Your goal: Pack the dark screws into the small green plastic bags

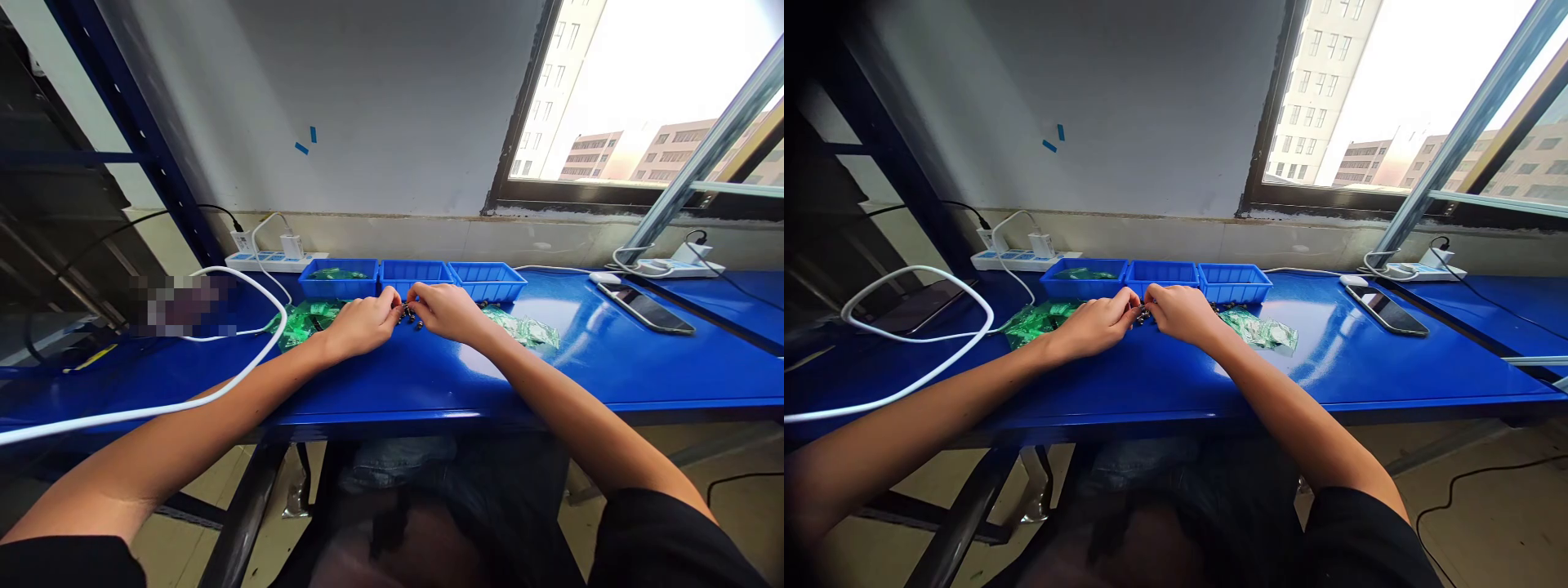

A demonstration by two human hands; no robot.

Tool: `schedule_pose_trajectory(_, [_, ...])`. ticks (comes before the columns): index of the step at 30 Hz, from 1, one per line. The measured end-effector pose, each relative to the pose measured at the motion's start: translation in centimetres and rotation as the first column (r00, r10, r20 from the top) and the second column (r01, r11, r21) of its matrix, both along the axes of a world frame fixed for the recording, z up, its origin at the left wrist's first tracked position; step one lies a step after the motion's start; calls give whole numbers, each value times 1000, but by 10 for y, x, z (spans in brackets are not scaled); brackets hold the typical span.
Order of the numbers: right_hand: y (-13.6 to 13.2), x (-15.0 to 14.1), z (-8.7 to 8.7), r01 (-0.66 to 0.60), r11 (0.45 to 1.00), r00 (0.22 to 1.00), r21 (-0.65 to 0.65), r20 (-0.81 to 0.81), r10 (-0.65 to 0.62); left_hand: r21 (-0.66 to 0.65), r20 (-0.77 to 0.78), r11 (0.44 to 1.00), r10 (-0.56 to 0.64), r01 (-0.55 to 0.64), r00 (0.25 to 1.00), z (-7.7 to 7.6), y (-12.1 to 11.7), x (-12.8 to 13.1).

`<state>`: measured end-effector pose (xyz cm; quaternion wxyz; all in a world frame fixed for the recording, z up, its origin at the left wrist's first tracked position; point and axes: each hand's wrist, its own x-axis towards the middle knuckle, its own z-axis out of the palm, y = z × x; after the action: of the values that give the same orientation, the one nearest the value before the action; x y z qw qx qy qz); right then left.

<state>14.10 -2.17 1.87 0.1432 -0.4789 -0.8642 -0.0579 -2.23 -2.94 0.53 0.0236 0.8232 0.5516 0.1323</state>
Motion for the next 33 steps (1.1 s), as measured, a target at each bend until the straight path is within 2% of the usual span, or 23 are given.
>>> schedule_pose_trajectory(14, [0,0,0,-14,1000,1000,-22,10,15,39,2,999,-35,35,999,1,-1,0])
schedule_pose_trajectory(22, [-1,1,0,-42,999,999,-8,-36,41,33,-26,999,-4,5,1000,6,-3,-1])
schedule_pose_trajectory(27, [-1,2,1,-52,999,999,-3,-14,52,13,-23,1000,-28,28,999,7,-2,-2])
schedule_pose_trajectory(33, [0,2,0,-25,1000,1000,-7,-2,25,20,47,999,-42,41,998,5,-2,-2])
